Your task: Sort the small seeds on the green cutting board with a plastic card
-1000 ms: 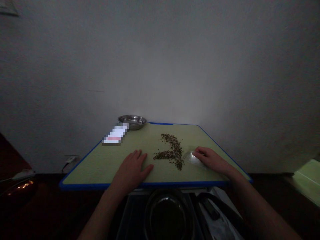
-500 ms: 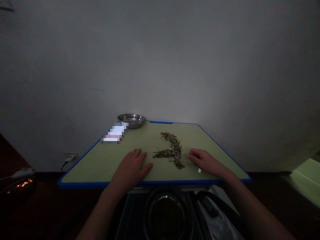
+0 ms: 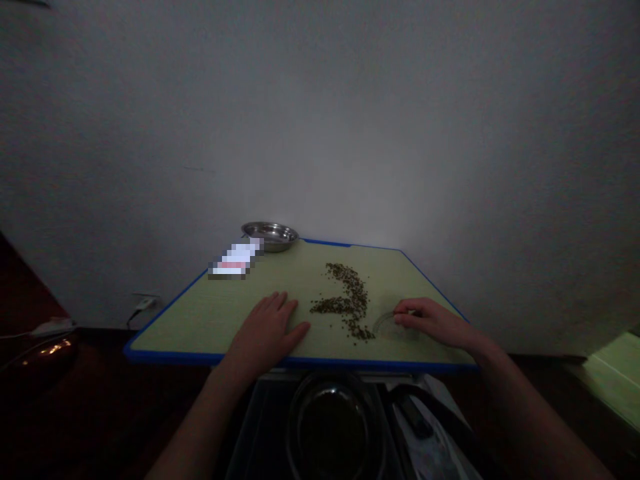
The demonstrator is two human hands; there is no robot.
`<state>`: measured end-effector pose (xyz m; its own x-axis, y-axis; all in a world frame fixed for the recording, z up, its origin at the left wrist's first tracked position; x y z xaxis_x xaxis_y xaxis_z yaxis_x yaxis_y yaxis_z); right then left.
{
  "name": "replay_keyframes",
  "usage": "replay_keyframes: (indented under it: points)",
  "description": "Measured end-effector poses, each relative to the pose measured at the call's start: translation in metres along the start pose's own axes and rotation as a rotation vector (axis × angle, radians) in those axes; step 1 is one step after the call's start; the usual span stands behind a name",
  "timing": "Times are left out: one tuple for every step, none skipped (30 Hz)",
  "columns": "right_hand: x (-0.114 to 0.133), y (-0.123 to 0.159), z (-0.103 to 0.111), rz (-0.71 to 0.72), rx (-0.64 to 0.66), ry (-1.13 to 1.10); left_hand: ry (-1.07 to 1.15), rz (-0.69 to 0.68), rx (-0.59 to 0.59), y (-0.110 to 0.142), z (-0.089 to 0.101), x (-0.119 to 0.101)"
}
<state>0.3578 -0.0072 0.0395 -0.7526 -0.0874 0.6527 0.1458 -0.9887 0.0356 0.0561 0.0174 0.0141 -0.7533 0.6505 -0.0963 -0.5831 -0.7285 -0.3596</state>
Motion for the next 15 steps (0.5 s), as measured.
replay_keyframes:
  points:
    - [0.003, 0.001, -0.002, 0.005, 0.024, 0.001, 0.0, -0.001, -0.004, 0.0, 0.0, 0.0]
    - [0.007, 0.001, -0.005, 0.012, 0.051, 0.0, -0.002, -0.001, -0.006, 0.0, -0.001, 0.0]
    - [0.012, 0.001, -0.009, 0.02, 0.079, 0.0, -0.005, -0.001, -0.006, 0.0, -0.001, 0.001]
    - [0.017, 0.0, -0.013, 0.026, 0.102, 0.002, -0.007, -0.001, -0.005, 0.0, -0.001, 0.001]
    - [0.021, -0.001, -0.018, 0.032, 0.114, 0.008, -0.007, -0.001, -0.003, 0.0, 0.0, 0.0]
    - [0.026, -0.004, -0.022, 0.037, 0.114, 0.018, -0.007, -0.001, 0.002, 0.0, 0.0, 0.0]
    - [0.03, -0.007, -0.027, 0.043, 0.098, 0.034, -0.007, -0.003, 0.007, -0.001, 0.0, 0.0]
    - [0.034, -0.011, -0.031, 0.049, 0.072, 0.053, -0.007, -0.005, 0.012, -0.001, 0.001, -0.001]
    - [0.037, -0.015, -0.034, 0.055, 0.032, 0.074, -0.009, -0.006, 0.016, -0.001, 0.001, -0.001]
    - [0.04, -0.019, -0.036, 0.061, -0.013, 0.091, -0.012, -0.003, 0.022, -0.002, 0.002, -0.001]
    - [0.043, -0.024, -0.039, 0.066, -0.058, 0.104, -0.015, 0.001, 0.029, -0.002, 0.002, -0.001]
    - [0.044, -0.028, -0.04, 0.069, -0.101, 0.113, -0.018, 0.006, 0.036, -0.002, 0.002, -0.001]
    - [0.046, -0.032, -0.041, 0.072, -0.137, 0.117, -0.023, 0.012, 0.044, -0.002, 0.002, -0.001]
    - [0.047, -0.036, -0.041, 0.074, -0.165, 0.118, -0.027, 0.018, 0.05, -0.002, 0.001, -0.001]
    - [0.048, -0.04, -0.041, 0.074, -0.185, 0.115, -0.03, 0.02, 0.051, -0.002, 0.001, -0.001]
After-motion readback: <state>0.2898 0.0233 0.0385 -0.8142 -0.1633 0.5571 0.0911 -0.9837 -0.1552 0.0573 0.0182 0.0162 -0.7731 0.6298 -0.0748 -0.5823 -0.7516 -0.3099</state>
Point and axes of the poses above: each hand's wrist, its own y-axis away from the middle knuckle, its own z-axis out of the back of the hand, x = y × z, the point moved 5 cm from there along -y, towards the middle knuckle, and after that the axes turned 13 degrees about -z, right-handed, at the moved point
